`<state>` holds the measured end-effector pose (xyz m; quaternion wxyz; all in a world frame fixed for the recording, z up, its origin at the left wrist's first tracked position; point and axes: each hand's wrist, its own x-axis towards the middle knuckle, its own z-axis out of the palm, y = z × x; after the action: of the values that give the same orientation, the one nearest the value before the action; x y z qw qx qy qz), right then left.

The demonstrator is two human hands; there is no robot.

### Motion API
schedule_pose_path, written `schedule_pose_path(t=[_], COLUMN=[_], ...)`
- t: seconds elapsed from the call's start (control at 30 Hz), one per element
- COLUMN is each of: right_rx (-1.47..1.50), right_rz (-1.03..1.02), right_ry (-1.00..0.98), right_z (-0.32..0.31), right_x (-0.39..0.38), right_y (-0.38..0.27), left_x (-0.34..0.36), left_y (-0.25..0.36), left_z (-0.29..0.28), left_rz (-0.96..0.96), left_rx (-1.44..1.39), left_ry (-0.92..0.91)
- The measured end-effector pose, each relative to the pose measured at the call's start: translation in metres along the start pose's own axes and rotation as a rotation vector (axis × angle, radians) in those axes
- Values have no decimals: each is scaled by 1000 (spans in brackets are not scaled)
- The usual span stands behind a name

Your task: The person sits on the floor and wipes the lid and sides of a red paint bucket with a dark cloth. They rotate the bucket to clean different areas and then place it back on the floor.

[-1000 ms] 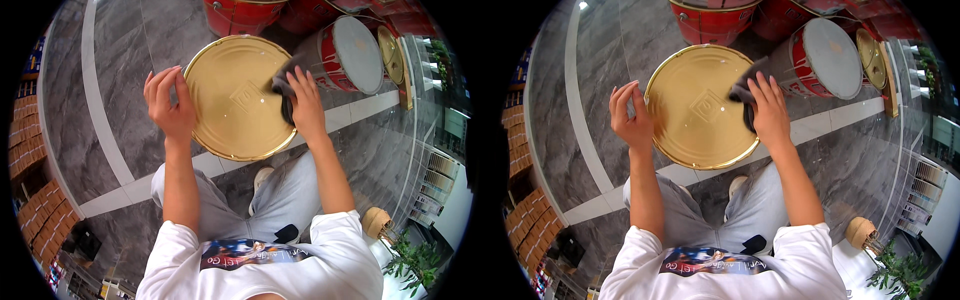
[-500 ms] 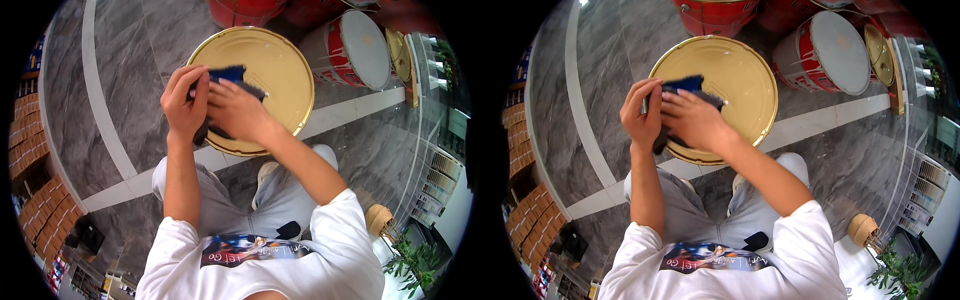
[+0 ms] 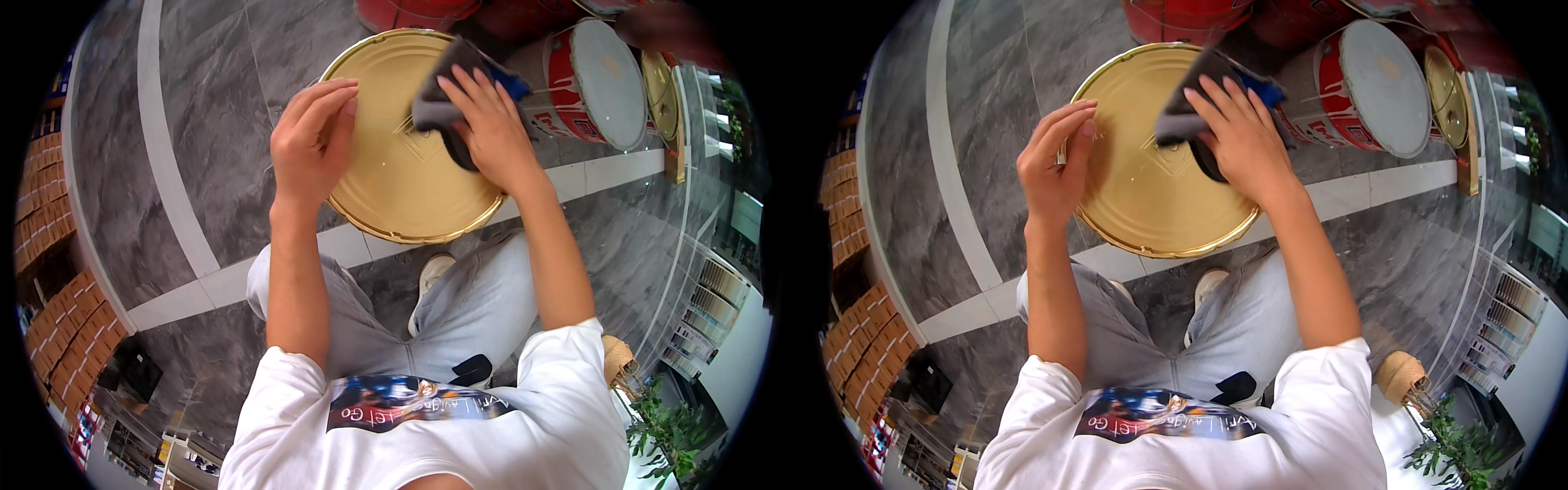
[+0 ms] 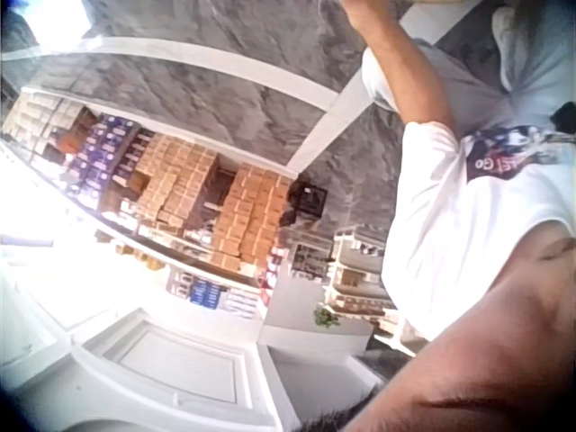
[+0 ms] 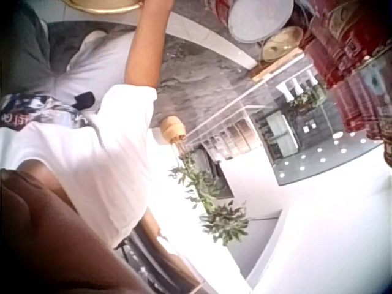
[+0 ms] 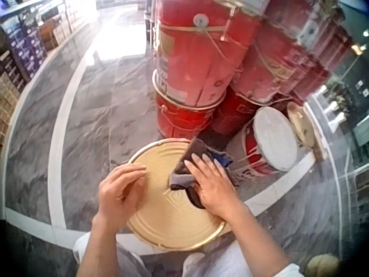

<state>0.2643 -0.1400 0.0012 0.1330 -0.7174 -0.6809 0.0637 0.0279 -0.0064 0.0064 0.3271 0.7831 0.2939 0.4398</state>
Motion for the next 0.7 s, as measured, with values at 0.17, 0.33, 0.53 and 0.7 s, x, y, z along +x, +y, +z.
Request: schedule_pose_path(t=[0.17, 0.33, 0.53, 0.7], right_rx=[20, 184, 160, 100], right_rz=[-103, -286, -199, -158], right_ry=[-311, -318, -82, 94], right_z=[-27, -6, 34, 57], right_x=[-66, -50, 26, 68], right_y=[-32, -85, -128, -113], left_x=[6, 8, 4, 6], left_y=[-8, -18, -14, -21], left_z=[-4, -12, -18, -20], left_rz=[64, 42, -50, 96], left_rx=[-16, -49, -44, 140], left_ry=[120, 255, 43, -91])
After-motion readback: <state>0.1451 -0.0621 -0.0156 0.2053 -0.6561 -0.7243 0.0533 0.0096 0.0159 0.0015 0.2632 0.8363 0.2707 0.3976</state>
